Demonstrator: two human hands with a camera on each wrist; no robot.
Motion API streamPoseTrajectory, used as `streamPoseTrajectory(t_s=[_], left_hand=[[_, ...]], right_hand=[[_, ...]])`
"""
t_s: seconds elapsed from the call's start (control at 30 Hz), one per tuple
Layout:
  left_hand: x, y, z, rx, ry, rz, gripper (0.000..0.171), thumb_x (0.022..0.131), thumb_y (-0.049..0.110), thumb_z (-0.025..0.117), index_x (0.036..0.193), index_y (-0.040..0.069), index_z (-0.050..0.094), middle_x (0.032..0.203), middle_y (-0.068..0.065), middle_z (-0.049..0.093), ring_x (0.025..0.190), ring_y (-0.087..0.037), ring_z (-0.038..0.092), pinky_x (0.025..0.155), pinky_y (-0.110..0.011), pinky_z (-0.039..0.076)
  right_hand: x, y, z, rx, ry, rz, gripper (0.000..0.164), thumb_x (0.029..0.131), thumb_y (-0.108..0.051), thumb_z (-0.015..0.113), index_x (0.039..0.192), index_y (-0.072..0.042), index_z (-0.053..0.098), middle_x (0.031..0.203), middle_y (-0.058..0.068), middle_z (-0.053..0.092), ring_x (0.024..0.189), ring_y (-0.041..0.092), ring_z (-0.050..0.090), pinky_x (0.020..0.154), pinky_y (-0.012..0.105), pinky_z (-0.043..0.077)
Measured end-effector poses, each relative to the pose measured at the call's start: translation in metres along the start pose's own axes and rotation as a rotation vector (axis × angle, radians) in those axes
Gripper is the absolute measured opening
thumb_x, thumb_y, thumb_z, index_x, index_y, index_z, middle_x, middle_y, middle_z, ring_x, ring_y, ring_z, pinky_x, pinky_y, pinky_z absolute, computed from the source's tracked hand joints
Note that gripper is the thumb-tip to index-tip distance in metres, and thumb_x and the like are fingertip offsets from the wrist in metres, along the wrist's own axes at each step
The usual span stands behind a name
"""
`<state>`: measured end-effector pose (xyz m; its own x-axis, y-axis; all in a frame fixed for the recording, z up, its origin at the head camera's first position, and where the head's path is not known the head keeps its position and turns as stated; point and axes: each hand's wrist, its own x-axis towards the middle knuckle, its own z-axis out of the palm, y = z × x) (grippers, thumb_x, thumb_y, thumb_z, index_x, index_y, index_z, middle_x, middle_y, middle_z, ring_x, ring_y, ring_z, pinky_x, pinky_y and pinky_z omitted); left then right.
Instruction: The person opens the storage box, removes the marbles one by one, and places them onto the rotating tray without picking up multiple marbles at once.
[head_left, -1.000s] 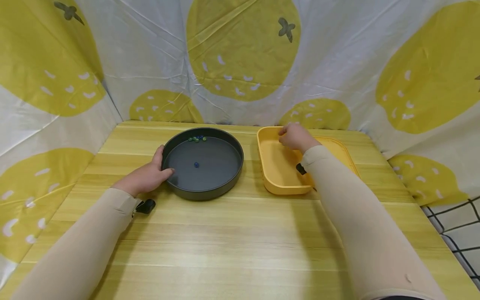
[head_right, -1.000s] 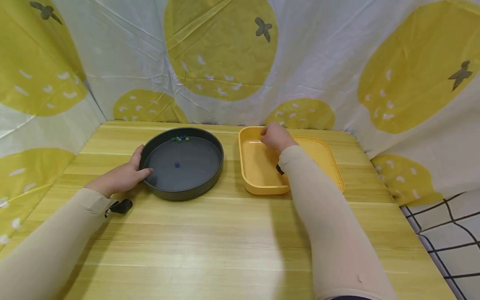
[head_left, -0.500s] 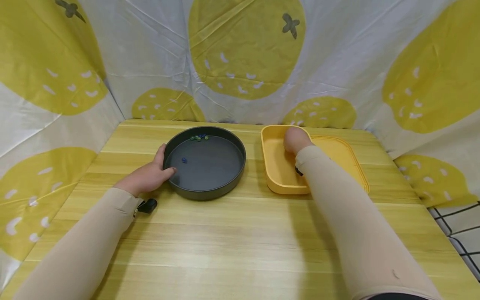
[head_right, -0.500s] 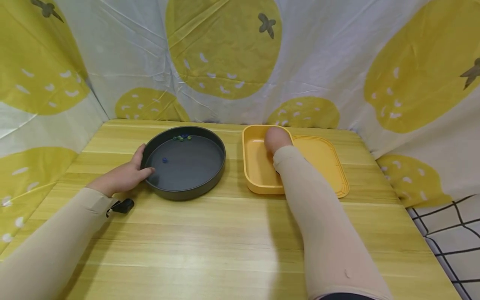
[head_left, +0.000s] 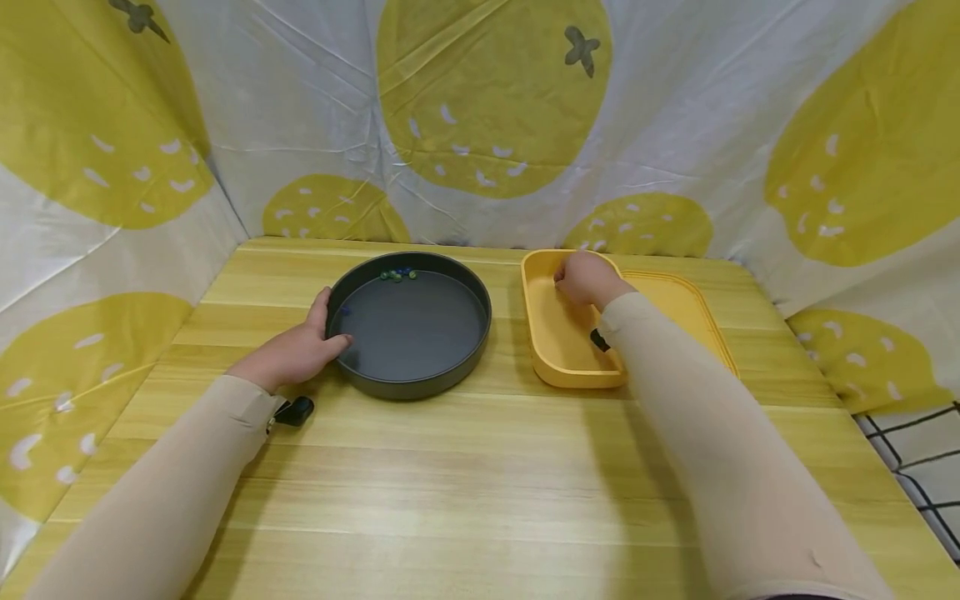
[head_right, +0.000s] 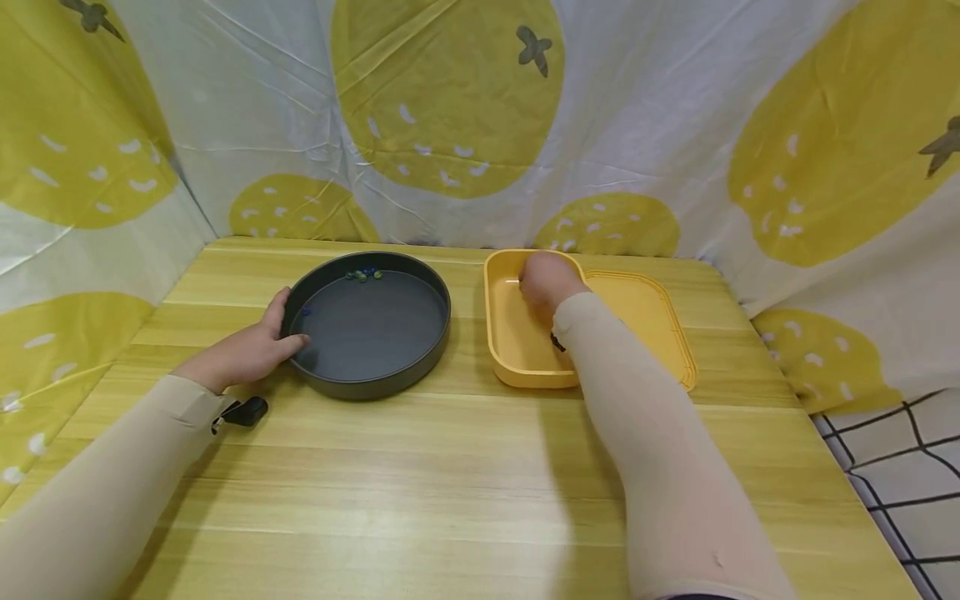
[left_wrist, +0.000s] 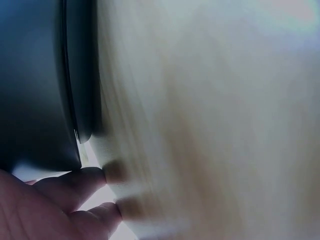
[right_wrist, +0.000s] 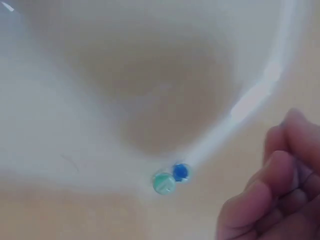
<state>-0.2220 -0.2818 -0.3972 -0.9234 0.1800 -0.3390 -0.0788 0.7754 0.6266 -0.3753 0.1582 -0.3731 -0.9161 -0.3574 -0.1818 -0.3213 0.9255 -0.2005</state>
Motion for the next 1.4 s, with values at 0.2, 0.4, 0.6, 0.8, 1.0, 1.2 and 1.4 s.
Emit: streamPoseTrajectory(t_s=[0.2, 0.4, 0.6, 0.8, 1.0, 1.2, 1.4], left_hand=[[0.000, -0.002, 0.001, -0.017, -0.007, -0.005, 0.099, 0.110, 0.045, 0.045, 0.161, 0.015, -0.035, 0.175, -0.025, -0.012, 0.160, -0.051, 0.009, 0.127, -0.067, 0.016], [-0.001, 0.000, 0.001, 0.010, -0.001, 0.001, 0.100, 0.110, 0.045, 0.045, 0.161, 0.014, -0.035, 0.174, -0.029, -0.010, 0.158, -0.054, 0.017, 0.125, -0.068, 0.021], [0.000, 0.000, 0.000, -0.001, -0.004, 0.007, 0.101, 0.110, 0.045, 0.046, 0.161, 0.013, -0.034, 0.173, -0.028, -0.014, 0.159, -0.054, 0.012, 0.126, -0.068, 0.019], [0.001, -0.001, 0.001, -0.003, -0.005, 0.012, 0.100, 0.110, 0.045, 0.046, 0.161, 0.013, -0.034, 0.174, -0.025, -0.016, 0.160, -0.052, 0.008, 0.127, -0.068, 0.016], [0.001, 0.000, 0.000, 0.017, 0.001, 0.015, 0.099, 0.110, 0.043, 0.045, 0.162, 0.010, -0.032, 0.174, -0.026, -0.016, 0.160, -0.053, 0.010, 0.127, -0.068, 0.017], [0.001, -0.001, 0.000, 0.022, 0.002, 0.017, 0.099, 0.110, 0.043, 0.045, 0.161, 0.010, -0.032, 0.173, -0.026, -0.018, 0.160, -0.053, 0.009, 0.127, -0.067, 0.017], [-0.001, 0.001, 0.000, 0.028, 0.009, 0.013, 0.099, 0.110, 0.042, 0.045, 0.162, 0.010, -0.032, 0.174, -0.027, -0.014, 0.159, -0.053, 0.012, 0.127, -0.067, 0.018]], right_hand=[[-0.009, -0.005, -0.002, 0.170, 0.014, -0.019, 0.030, 0.110, -0.021, 0.056, 0.132, -0.004, 0.067, 0.123, 0.019, 0.071, 0.100, 0.031, 0.066, 0.090, 0.047, 0.054], [-0.015, -0.016, -0.007, 0.240, 0.072, -0.070, 0.030, 0.110, -0.027, 0.057, 0.132, -0.010, 0.068, 0.119, 0.016, 0.070, 0.099, 0.029, 0.064, 0.087, 0.045, 0.052], [-0.020, -0.043, -0.013, 0.262, 0.089, -0.141, 0.029, 0.109, -0.028, 0.059, 0.128, -0.009, 0.069, 0.090, 0.013, 0.069, 0.071, 0.022, 0.054, 0.072, 0.038, 0.047], [-0.024, -0.072, -0.016, 0.240, 0.094, -0.217, 0.028, 0.109, -0.024, 0.059, 0.130, -0.009, 0.069, 0.079, 0.008, 0.065, 0.067, 0.020, 0.050, 0.069, 0.036, 0.045], [-0.025, -0.097, -0.013, 0.235, 0.090, -0.286, 0.028, 0.109, -0.023, 0.060, 0.130, -0.008, 0.069, 0.066, 0.002, 0.055, 0.061, 0.018, 0.047, 0.065, 0.033, 0.042], [-0.029, -0.118, -0.011, 0.208, 0.118, -0.353, 0.028, 0.107, -0.023, 0.062, 0.129, -0.007, 0.071, 0.069, 0.000, 0.056, 0.066, 0.018, 0.049, 0.068, 0.032, 0.042], [-0.032, -0.130, -0.010, 0.231, 0.132, -0.377, 0.027, 0.107, -0.023, 0.063, 0.127, -0.008, 0.072, 0.080, 0.004, 0.067, 0.073, 0.020, 0.053, 0.075, 0.034, 0.045]])
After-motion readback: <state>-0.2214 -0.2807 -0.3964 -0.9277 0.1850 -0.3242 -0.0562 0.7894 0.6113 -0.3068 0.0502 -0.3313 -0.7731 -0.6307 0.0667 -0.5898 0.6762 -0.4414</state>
